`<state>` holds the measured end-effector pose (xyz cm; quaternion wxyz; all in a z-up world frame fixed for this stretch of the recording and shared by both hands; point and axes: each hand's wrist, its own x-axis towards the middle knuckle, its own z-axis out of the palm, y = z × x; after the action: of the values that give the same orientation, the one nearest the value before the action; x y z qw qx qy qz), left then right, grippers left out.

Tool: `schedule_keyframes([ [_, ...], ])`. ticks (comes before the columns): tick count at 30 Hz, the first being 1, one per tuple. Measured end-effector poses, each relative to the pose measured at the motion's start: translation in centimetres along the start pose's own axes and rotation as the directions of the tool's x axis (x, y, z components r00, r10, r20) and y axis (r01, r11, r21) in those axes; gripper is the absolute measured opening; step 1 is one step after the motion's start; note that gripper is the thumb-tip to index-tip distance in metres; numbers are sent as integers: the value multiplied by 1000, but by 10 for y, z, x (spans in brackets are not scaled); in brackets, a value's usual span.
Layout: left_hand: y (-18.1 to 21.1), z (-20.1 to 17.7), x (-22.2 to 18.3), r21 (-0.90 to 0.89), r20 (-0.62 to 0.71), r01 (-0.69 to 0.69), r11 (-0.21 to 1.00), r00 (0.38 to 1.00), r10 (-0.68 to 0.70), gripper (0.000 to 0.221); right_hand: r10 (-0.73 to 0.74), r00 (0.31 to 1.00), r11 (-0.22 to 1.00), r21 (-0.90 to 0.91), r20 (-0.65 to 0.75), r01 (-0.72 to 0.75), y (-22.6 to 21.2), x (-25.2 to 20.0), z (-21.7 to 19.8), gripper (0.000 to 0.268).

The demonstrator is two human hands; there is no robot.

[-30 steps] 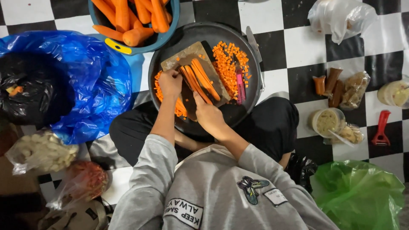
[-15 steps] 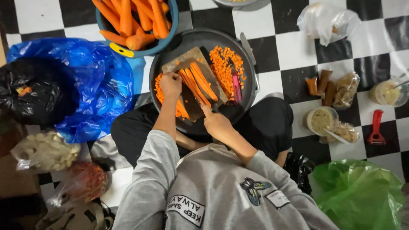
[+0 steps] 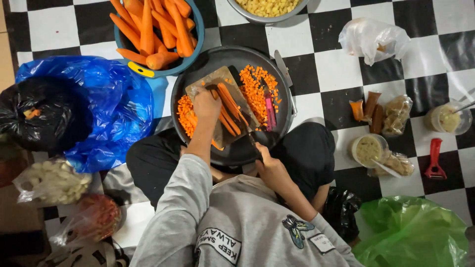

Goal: Dicing fresh carrots using a large knife on a wooden board inside a pan while sitting on the floor.

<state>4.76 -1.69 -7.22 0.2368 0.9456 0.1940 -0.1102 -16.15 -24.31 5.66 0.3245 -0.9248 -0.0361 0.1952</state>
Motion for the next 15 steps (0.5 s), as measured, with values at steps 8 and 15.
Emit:
schedule_keyframes([
  [8, 24, -13, -13, 38, 85, 51, 998, 995, -54, 87, 126, 991, 981, 140, 53, -133, -9, 0, -12, 49],
  [15, 22, -17, -17, -78, 4, 57, 995, 998, -57, 64, 186, 979, 966, 168, 81, -198, -1, 0, -10, 48],
])
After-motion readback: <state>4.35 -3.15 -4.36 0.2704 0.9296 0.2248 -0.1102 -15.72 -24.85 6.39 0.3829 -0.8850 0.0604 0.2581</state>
